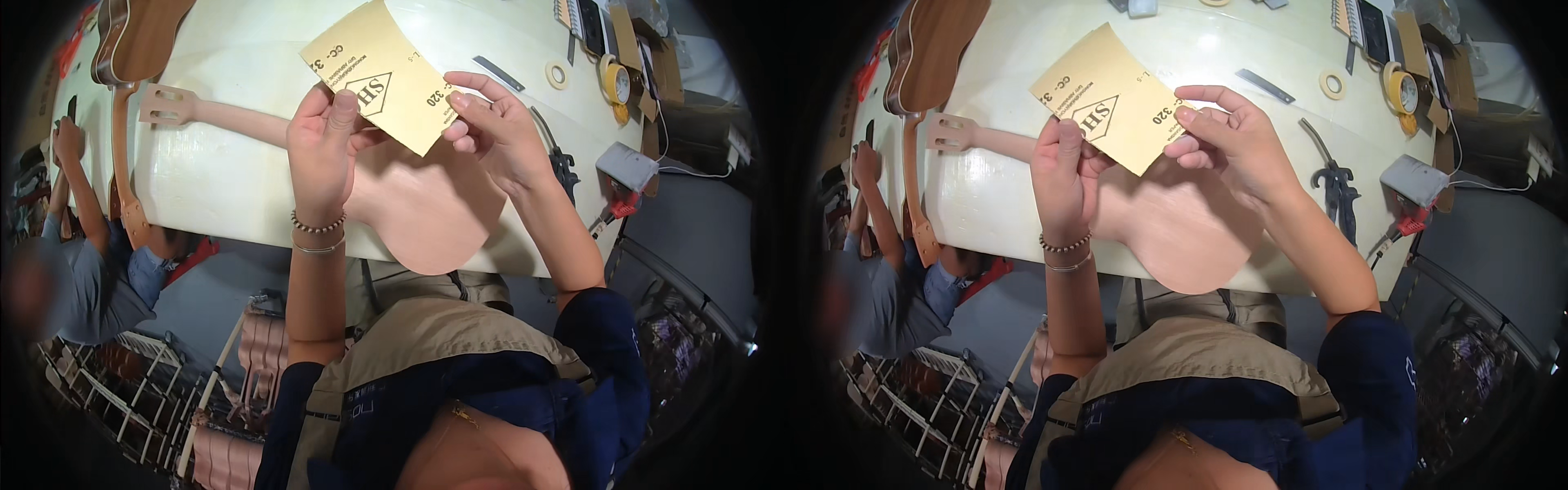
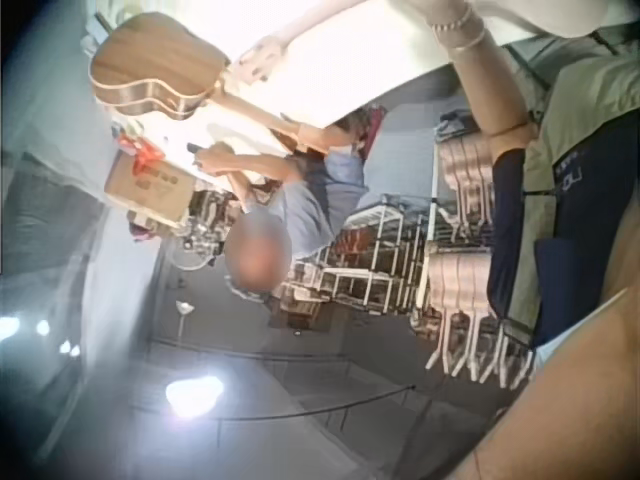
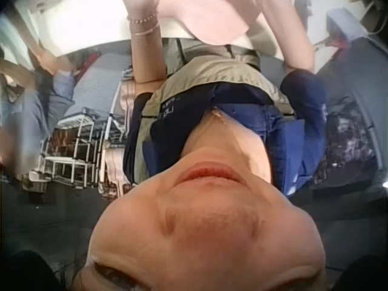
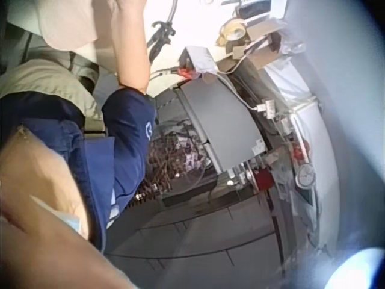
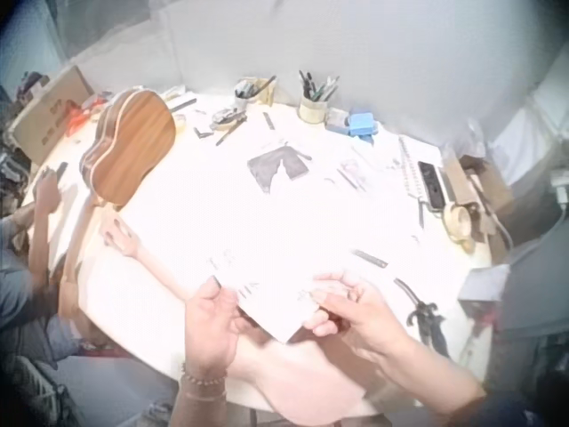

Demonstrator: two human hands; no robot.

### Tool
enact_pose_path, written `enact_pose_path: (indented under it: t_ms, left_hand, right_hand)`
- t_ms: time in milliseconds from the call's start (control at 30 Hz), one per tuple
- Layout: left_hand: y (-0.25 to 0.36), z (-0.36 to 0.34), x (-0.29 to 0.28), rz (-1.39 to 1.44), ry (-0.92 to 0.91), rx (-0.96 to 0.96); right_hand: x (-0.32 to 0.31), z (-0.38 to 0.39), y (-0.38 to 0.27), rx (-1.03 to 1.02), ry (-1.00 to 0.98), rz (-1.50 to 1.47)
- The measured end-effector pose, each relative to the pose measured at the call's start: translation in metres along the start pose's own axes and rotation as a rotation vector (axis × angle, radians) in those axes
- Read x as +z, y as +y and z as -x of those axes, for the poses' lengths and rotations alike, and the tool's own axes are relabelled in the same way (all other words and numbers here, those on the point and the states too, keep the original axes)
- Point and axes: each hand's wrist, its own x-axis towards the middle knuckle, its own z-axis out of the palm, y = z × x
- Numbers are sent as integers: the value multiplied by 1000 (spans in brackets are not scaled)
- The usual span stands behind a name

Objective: The person sands various parts of unfinished acoustic guitars, including the body, neck, and headstock, using sandpaper. They handle multiple guitar bodies and necks, sanding edges and surfaces, then place the finished pieces onto a drying rack.

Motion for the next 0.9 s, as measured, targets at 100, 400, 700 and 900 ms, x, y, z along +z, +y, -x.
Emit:
enact_pose_path:
  t_ms: [100,400,700,900]
  left_hand:
    - [-20,10,5,70,-73,60]
    - [-46,27,49,-179,190,82]
    - [-65,11,60,-175,405,133]
    - [-74,2,79,-317,446,161]
  right_hand:
    - [-21,15,1,-23,-42,66]
    - [-40,19,17,-665,244,945]
    - [-53,-7,9,-683,377,879]
    - [-67,-25,13,-878,546,1057]
